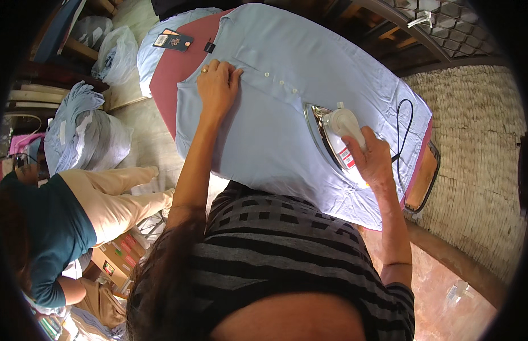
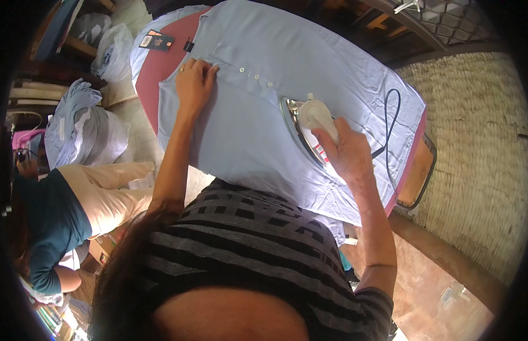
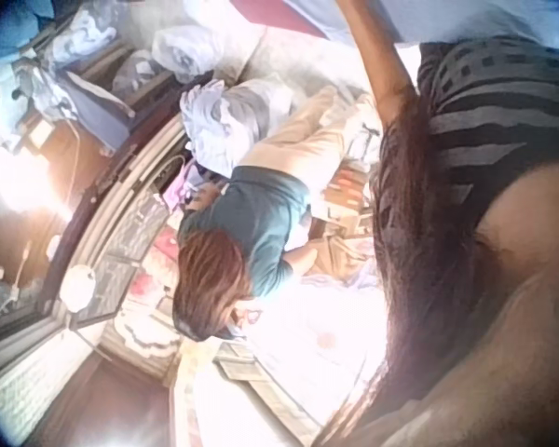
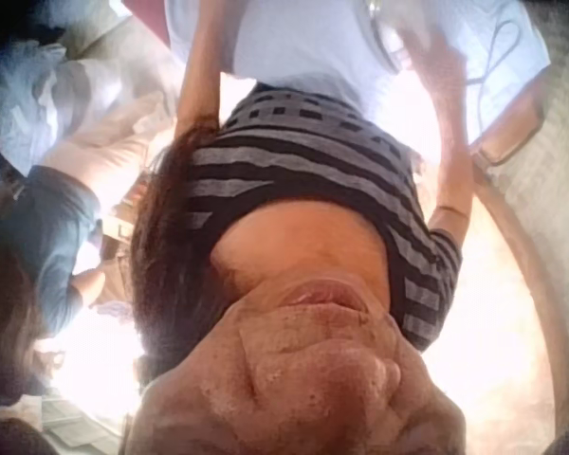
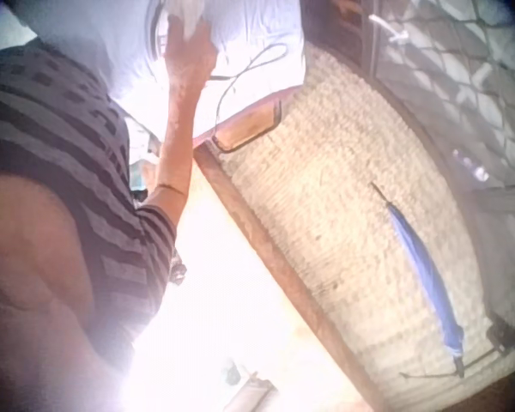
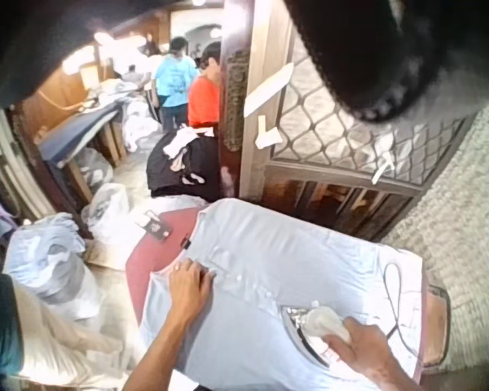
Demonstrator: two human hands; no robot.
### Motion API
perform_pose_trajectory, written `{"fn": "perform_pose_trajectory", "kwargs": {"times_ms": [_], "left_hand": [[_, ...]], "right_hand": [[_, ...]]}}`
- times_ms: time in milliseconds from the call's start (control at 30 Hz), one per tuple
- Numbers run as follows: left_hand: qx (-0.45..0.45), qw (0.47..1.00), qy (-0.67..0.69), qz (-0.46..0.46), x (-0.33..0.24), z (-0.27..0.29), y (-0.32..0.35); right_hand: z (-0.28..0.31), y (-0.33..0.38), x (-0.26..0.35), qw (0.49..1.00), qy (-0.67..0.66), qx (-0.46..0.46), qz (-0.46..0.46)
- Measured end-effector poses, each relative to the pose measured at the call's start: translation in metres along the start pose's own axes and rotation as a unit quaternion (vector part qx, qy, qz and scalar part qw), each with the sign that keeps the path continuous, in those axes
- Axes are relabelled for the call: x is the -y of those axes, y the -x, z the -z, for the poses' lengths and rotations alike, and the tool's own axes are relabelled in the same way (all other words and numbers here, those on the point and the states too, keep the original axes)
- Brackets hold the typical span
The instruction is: The person irons a light blue button-down shirt on a pink ironing board, smoothing sections by hand and applying a steam iron to the front panels, collar, and sleeves. The person then lifts the shirt to check the results and adjusts its position on the board to continue ironing.
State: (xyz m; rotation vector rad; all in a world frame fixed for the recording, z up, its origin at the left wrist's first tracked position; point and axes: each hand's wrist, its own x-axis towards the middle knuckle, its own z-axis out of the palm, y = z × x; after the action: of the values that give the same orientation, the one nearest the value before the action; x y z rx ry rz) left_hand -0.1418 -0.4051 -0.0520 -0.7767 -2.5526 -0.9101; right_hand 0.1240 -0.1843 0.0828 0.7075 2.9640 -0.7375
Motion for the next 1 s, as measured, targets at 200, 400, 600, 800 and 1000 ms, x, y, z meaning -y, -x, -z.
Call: {"fn": "perform_pose_trajectory", "kwargs": {"times_ms": [200, 400, 600, 800, 1000], "left_hand": [[-0.023, 0.997, 0.053, -0.049, 0.008, 0.002, -0.007], [-0.009, 0.996, 0.077, -0.050, 0.008, 0.003, -0.010], [-0.029, 0.999, 0.041, -0.017, 0.009, 0.009, -0.013], [0.013, 0.997, 0.037, -0.069, 0.018, 0.002, -0.016], [-0.010, 0.995, 0.096, -0.035, 0.019, -0.004, -0.021]], "right_hand": [[-0.015, 0.000, 0.014, 0.999, -0.048, -0.019, -0.011], [-0.020, -0.007, 0.041, 0.991, -0.117, 0.015, -0.060], [-0.030, -0.004, 0.059, 0.989, -0.102, 0.049, -0.093], [-0.030, 0.016, 0.040, 0.984, -0.134, -0.007, -0.114], [-0.038, 0.008, 0.046, 0.974, -0.189, 0.006, -0.124]]}}
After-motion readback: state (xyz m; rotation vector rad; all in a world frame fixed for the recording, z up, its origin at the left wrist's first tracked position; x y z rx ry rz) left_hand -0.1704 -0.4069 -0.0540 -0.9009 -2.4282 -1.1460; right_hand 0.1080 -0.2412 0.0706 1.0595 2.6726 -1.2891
